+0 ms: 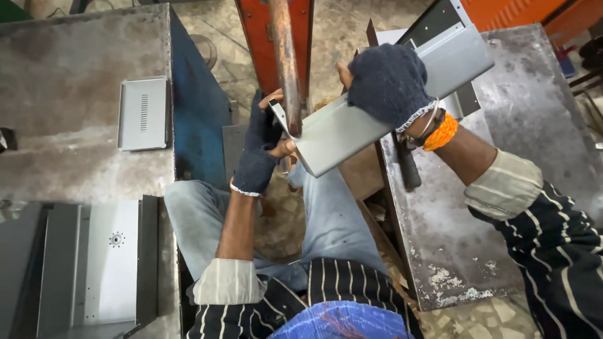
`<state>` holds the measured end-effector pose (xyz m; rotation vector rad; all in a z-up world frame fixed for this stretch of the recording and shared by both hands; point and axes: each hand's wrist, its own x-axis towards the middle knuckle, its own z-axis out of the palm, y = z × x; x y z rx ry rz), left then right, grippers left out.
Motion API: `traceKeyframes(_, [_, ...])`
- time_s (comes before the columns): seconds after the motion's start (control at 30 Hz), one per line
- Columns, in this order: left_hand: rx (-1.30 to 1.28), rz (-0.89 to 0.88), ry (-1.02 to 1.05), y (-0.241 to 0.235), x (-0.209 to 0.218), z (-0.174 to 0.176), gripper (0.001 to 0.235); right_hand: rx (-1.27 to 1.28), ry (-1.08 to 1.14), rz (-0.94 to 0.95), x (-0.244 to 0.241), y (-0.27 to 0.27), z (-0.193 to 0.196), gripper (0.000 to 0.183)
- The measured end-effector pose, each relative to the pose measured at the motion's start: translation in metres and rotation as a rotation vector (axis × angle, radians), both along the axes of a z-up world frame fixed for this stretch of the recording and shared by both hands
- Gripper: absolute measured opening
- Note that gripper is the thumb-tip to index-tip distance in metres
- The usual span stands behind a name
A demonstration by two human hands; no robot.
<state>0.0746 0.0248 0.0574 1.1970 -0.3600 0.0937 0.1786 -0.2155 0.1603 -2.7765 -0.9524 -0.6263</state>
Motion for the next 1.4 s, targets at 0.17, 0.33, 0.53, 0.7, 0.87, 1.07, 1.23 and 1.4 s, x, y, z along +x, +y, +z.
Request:
traceKeyframes(0.17, [-0.023,0.027,-0.025,0.0,0.002,-0.01,0.086,-0.023,0.076,-0.023,0.001,0.003,0.005,0.048])
traceKeyframes(0.33, [0.002,0.051,-0.002,0.001,0.003,-0.021,0.084,0.004,0.233,-0.034,-0.003,0.008,0.011,0.046])
traceKeyframes(0.53, [-0.035,0.049,-0.038,-0.002,0.005,-0.036,0.081,-0.089,0.119,-0.01,-0.005,0.005,0.002,0.043])
traceKeyframes(0.7, [0.105,0.142,-0.01,0.004,0.017,-0.032,0.08,-0.114,0.111,-0.018,0.01,0.008,-0.002,0.047])
traceKeyframes(0.87, [0.109,0.147,0.206,0.014,0.041,-0.01,0.075,-0.065,0.003,0.04,0.033,0.017,0.009,0.028])
traceKeyframes(1.07, [0.056,0.2,-0.119,0.018,0.055,-0.043,0.073,0.011,0.202,-0.066,0.033,0.033,0.007,0.043])
traceKeyframes(1.23, [-0.434,0.062,-0.048,0.007,0.111,-0.177,0.078,0.022,0.115,0.019,0.032,0.016,-0.011,0.042])
traceKeyframes(1.4, [-0.417,0.057,0.073,0.004,0.065,-0.116,0.088,0.003,0.083,0.073,0.016,0.008,-0.001,0.044])
